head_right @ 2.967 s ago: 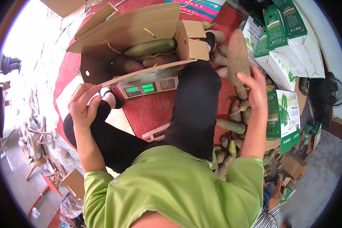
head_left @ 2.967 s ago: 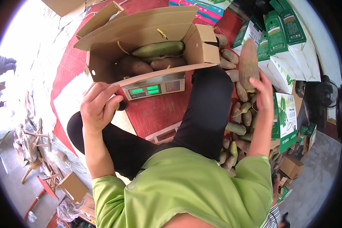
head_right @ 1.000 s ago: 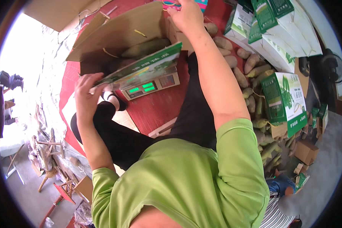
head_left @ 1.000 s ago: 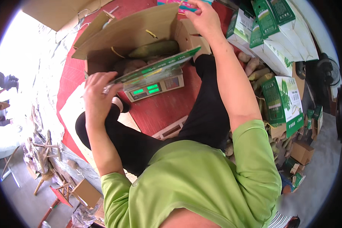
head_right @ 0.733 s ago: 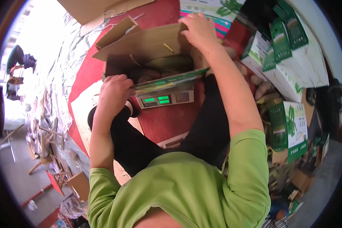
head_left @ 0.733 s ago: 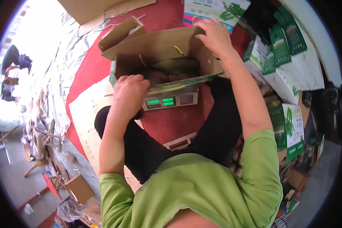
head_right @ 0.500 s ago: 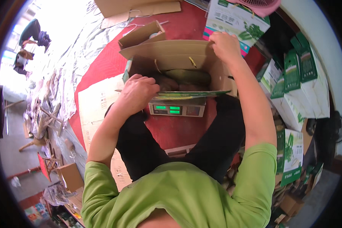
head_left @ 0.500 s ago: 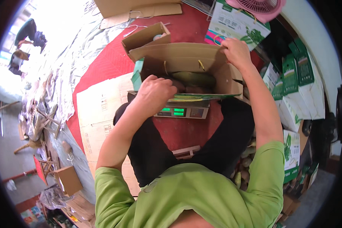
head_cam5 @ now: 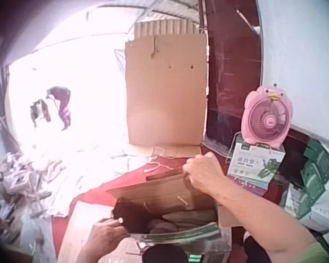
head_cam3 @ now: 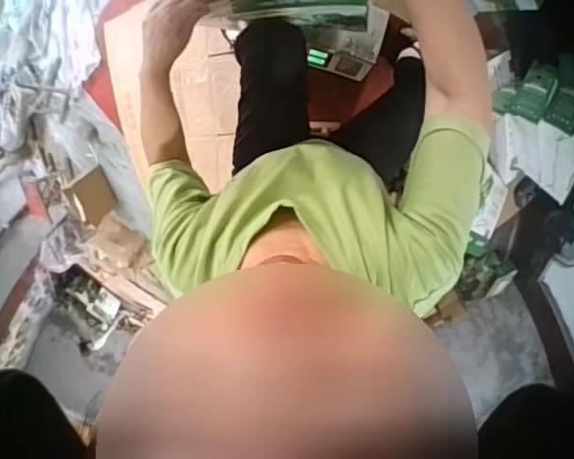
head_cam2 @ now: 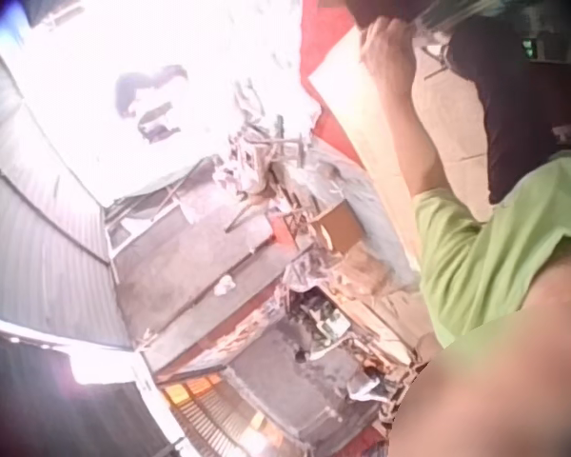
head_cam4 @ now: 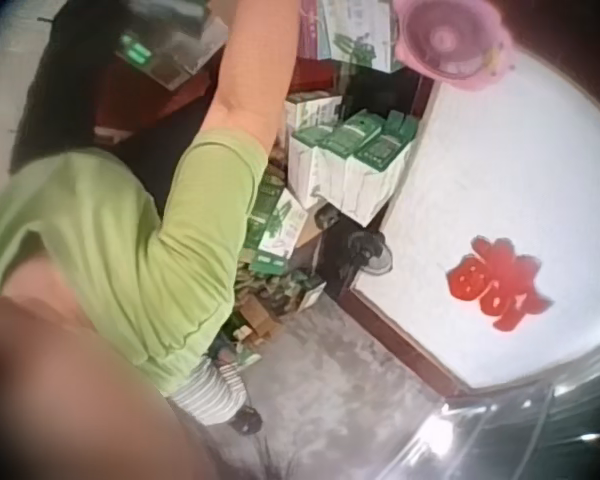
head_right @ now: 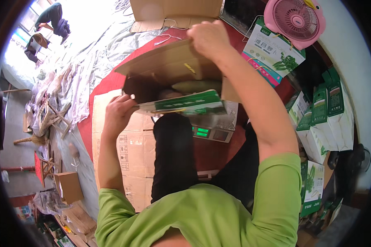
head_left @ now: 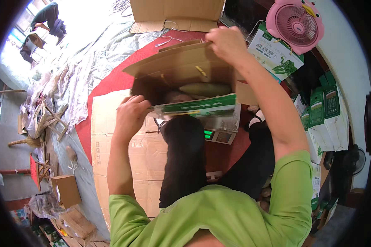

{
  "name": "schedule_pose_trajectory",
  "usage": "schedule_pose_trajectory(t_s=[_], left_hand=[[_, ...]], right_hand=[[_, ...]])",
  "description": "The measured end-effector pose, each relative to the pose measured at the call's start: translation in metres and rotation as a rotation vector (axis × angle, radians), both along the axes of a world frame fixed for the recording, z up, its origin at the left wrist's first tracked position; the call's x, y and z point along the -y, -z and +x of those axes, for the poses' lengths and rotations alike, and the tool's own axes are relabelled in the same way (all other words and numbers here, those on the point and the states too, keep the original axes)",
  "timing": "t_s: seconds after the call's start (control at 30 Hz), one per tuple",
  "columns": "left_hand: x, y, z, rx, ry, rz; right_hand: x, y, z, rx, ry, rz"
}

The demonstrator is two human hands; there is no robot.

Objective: Manually selecting lotus roots from a pile, weighing them, and placing them into cardboard boxes for shipping.

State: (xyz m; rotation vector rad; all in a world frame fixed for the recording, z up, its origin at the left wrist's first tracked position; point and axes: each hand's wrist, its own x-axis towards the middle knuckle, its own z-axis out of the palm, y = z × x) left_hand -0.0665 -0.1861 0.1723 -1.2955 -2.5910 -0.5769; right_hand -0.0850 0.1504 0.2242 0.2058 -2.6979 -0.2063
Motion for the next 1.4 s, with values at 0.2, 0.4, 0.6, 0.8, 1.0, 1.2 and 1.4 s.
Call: schedule_pose_trajectory(t_s=[0.2,0.4,0.6,0.8,1.0,1.2,1.4], left_hand=[[0.087,-0.038,0.022,-0.106,-0.196,-0.012],[0.180,-0.053,0.062,-0.158,-0.365,-0.216],[0.279,-0.024,0.118,-0.057,-0.514,-0.449],[0.279,-0.019,0.179,0.141,-0.628,-0.725],[0.244,-0.006,0.176,0.155,-0.561,-0.444],[0.194,-0.009,0.167,0.159,-0.483,-0.198],[0.103,-0.010,0.134,0.174,-0.160,0.083]], right_hand=[[0.093,-0.004,-0.037,-0.084,-0.166,-0.111],[0.214,0.019,-0.037,-0.004,-0.268,-0.226],[0.316,0.082,-0.003,0.251,-0.384,-0.316],[0.412,0.185,0.059,0.571,-0.467,-0.414],[0.382,0.126,0.095,0.685,-0.556,-0.515],[0.273,0.092,0.081,0.470,-0.395,-0.981],[0.090,0.051,0.166,-0.241,-0.335,-1.434]])
